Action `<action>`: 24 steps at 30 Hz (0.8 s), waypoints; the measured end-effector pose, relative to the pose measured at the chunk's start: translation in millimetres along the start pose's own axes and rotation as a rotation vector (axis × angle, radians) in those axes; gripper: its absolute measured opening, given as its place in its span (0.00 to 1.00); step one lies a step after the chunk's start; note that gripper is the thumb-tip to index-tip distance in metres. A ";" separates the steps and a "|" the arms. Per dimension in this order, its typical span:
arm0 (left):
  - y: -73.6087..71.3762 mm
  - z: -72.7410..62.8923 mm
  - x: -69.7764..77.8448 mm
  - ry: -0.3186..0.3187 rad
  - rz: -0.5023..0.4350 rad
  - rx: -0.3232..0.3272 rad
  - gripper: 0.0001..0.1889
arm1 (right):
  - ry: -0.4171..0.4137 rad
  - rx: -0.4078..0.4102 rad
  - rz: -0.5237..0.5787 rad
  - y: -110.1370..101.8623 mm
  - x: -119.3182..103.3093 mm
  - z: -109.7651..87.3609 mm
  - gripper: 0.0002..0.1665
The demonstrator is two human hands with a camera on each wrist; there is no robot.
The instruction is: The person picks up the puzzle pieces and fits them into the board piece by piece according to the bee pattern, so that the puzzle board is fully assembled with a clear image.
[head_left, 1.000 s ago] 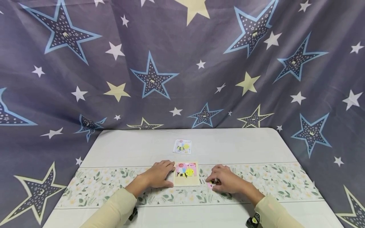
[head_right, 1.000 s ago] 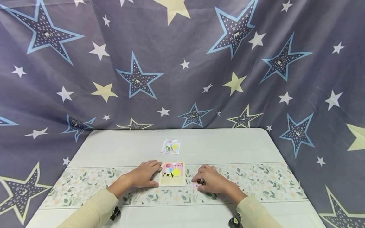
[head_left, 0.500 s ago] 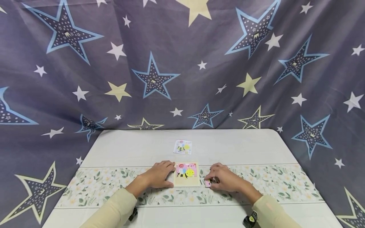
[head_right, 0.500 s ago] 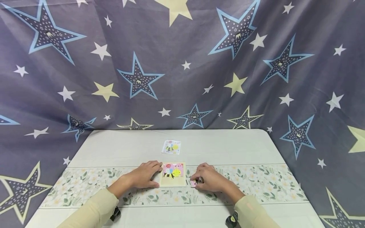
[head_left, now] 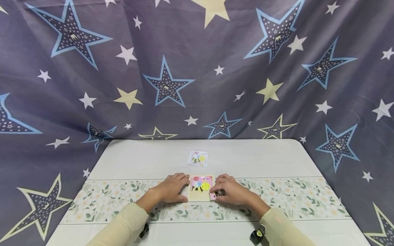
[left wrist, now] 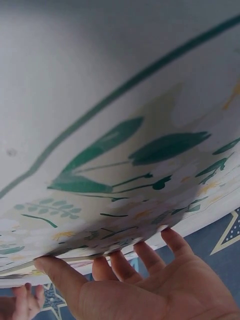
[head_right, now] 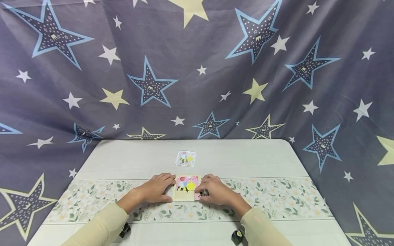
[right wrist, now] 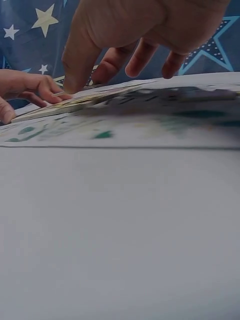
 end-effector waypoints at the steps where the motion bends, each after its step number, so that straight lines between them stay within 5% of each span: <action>1: 0.1 0.0 0.0 0.000 0.001 0.000 0.35 | -0.003 -0.002 -0.002 1.2 -1.4 2.7 0.17; 24: 3.8 3.7 -3.2 -0.008 0.007 -0.010 0.37 | 0.057 -0.010 -0.007 27.9 -29.4 53.1 0.16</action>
Point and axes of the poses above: each hand's wrist, its own z-axis towards the middle knuckle, its own y-axis out of the palm, x = y × z, the point moved 2 cm from there along z, towards the middle knuckle, and after that the axes turned 5 degrees about z, right-handed, at the moved point
